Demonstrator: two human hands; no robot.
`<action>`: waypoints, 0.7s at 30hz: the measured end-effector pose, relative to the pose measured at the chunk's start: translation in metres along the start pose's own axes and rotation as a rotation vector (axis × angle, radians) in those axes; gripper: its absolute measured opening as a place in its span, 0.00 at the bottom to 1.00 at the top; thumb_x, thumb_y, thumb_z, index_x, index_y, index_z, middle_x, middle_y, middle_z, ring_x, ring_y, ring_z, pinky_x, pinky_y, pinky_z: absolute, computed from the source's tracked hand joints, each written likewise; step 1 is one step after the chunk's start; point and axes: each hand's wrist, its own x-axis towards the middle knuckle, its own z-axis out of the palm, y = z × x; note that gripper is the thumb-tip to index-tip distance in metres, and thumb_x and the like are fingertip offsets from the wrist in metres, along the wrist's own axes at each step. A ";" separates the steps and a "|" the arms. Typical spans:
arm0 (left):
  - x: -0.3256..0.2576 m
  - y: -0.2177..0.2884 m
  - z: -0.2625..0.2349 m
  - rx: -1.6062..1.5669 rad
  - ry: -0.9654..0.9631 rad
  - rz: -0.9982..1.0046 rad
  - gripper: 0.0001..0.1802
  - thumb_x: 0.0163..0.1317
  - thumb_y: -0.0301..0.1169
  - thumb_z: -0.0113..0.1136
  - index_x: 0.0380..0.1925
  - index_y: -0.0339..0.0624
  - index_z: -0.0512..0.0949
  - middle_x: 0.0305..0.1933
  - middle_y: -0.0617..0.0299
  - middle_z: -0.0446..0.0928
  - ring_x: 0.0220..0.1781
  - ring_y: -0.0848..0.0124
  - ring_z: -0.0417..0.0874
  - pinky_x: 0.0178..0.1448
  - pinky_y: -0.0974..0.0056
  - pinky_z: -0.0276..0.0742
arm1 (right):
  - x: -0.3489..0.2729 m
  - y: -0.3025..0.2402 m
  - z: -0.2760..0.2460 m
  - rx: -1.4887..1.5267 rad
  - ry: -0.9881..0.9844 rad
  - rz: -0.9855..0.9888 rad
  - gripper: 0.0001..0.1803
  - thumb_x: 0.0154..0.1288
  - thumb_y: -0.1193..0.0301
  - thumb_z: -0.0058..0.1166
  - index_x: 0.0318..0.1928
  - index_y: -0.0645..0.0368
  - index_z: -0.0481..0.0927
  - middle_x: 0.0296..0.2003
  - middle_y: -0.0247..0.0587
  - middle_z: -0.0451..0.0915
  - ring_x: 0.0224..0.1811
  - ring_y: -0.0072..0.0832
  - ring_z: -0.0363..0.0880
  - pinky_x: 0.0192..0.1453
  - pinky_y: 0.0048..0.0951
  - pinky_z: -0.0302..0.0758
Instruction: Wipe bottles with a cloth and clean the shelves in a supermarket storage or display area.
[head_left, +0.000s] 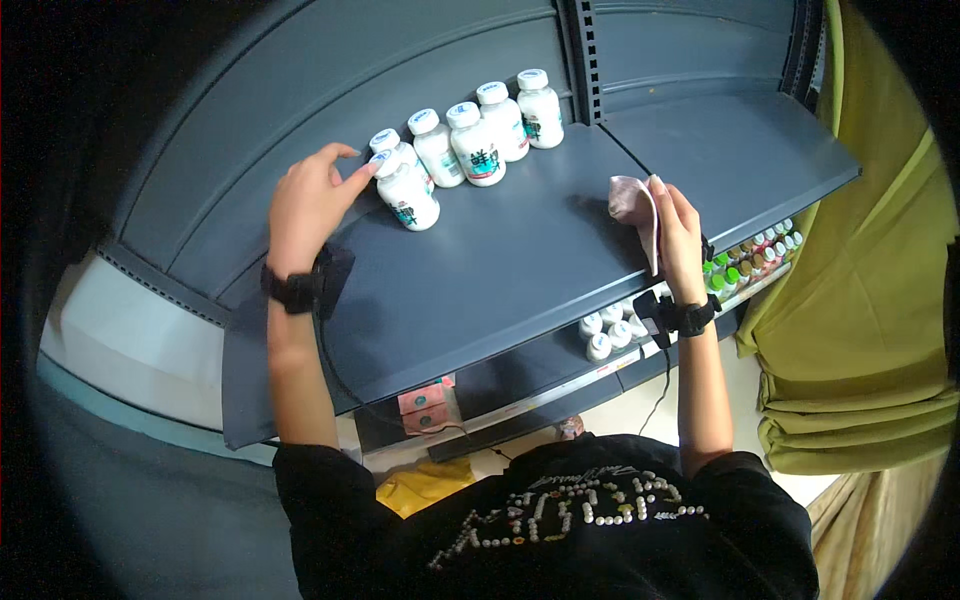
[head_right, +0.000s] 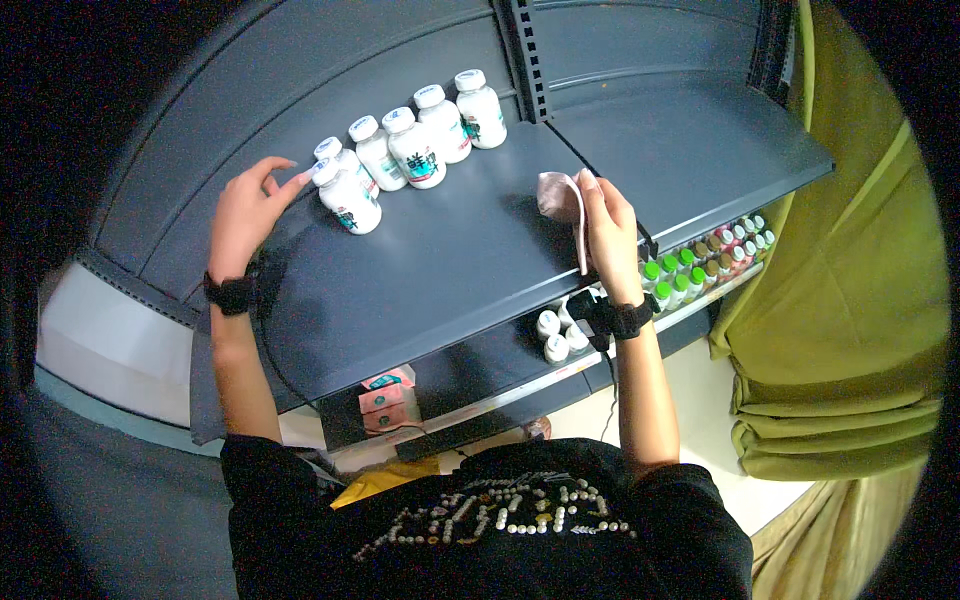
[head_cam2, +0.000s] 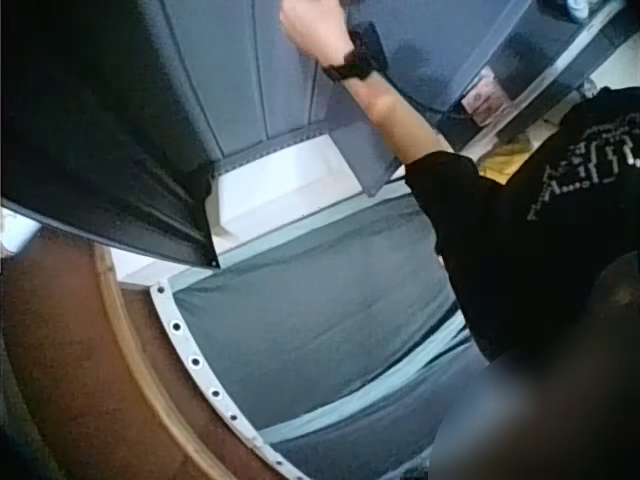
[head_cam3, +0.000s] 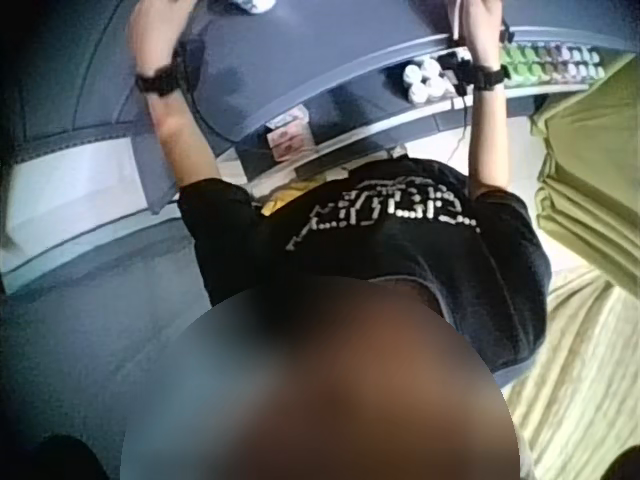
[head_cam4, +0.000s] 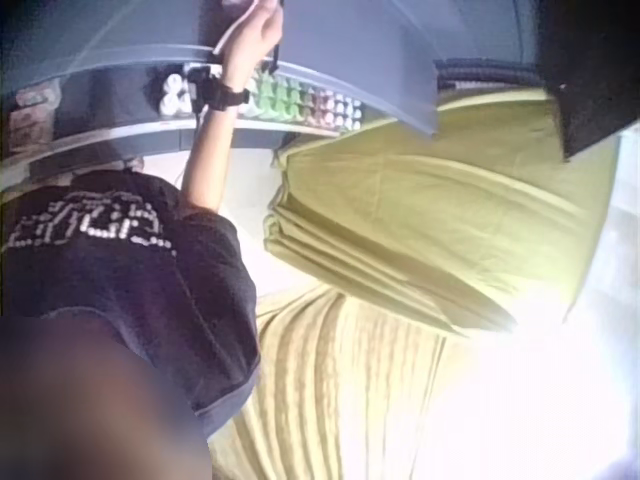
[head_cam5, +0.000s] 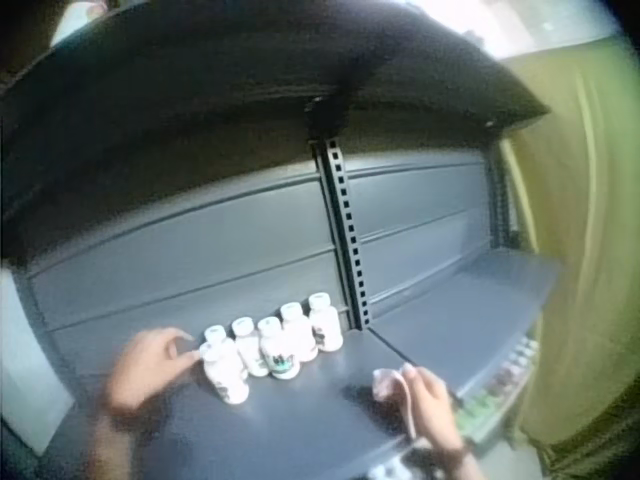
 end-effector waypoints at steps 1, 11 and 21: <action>0.008 -0.005 0.002 0.052 -0.106 -0.094 0.22 0.53 0.44 0.65 0.41 0.40 0.80 0.26 0.54 0.76 0.30 0.58 0.79 0.34 0.57 0.72 | 0.000 -0.003 0.001 -0.017 -0.017 0.038 0.20 0.73 0.57 0.43 0.35 0.62 0.77 0.24 0.24 0.71 0.25 0.12 0.64 0.28 0.17 0.60; 0.040 -0.023 0.079 0.014 -0.115 -0.118 0.29 0.49 0.49 0.66 0.42 0.36 0.80 0.37 0.44 0.81 0.41 0.51 0.83 0.44 0.55 0.77 | 0.015 0.007 -0.009 -0.061 0.027 -0.011 0.21 0.71 0.56 0.45 0.35 0.62 0.78 0.23 0.28 0.73 0.27 0.15 0.67 0.32 0.20 0.66; 0.015 0.058 0.045 -0.350 -0.058 -0.038 0.22 0.49 0.41 0.69 0.37 0.34 0.78 0.30 0.49 0.82 0.34 0.60 0.85 0.38 0.62 0.76 | 0.012 0.007 -0.016 -0.050 0.053 -0.033 0.21 0.72 0.57 0.45 0.37 0.64 0.78 0.26 0.29 0.76 0.29 0.15 0.70 0.35 0.19 0.68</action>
